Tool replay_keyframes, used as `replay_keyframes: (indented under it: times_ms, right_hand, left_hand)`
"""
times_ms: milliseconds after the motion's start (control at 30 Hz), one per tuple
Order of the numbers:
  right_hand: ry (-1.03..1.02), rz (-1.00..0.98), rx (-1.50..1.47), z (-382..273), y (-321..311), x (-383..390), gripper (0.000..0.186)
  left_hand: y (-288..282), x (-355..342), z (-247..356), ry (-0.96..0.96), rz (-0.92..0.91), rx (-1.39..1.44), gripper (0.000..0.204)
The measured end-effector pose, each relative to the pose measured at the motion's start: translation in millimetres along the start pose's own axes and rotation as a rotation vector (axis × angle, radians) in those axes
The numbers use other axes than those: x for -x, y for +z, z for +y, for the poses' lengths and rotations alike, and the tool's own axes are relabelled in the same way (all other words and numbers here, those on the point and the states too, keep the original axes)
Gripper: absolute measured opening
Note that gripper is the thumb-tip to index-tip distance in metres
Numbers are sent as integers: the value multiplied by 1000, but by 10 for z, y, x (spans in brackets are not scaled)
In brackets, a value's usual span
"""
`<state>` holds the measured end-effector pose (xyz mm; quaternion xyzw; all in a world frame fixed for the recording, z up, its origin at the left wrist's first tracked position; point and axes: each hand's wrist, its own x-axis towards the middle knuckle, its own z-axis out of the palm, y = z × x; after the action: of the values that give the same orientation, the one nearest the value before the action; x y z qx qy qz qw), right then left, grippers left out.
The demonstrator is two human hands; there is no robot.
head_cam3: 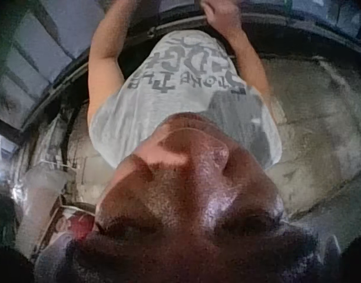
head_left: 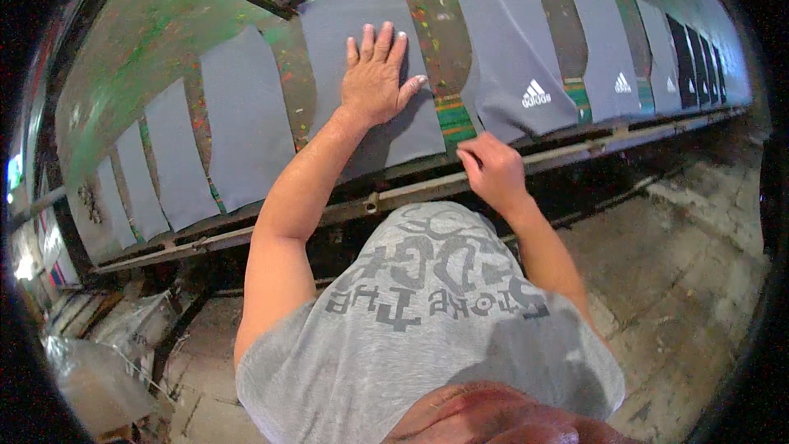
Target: The person aligns gray fabric pieces on a green workbench, then uses a squeegee to pull white ink across a screen-printing frame, imprinting the Adidas logo onto each piece. The person repeats this process for multiple fabric pieces in sequence.
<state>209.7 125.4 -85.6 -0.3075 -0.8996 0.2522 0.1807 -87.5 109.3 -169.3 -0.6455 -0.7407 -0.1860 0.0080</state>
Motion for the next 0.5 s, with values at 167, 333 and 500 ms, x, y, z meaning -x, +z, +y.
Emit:
replay_keyframes:
  times_ms: [167, 333, 500]
  right_hand:
    - [-78, 67, -58, 17, -202, 102, 17]
    - [-35, 77, -73, 48, -232, 208, 16]
    - [-5, 106, -49, 75, -279, 372, 14]
  left_hand:
    - [-112, -515, -1015, -298, 633, 259, 83]
    - [-362, -1186, -2474, -1125, 511, 175, 72]
    - [-312, -1472, -2913, -1306, 435, 438, 73]
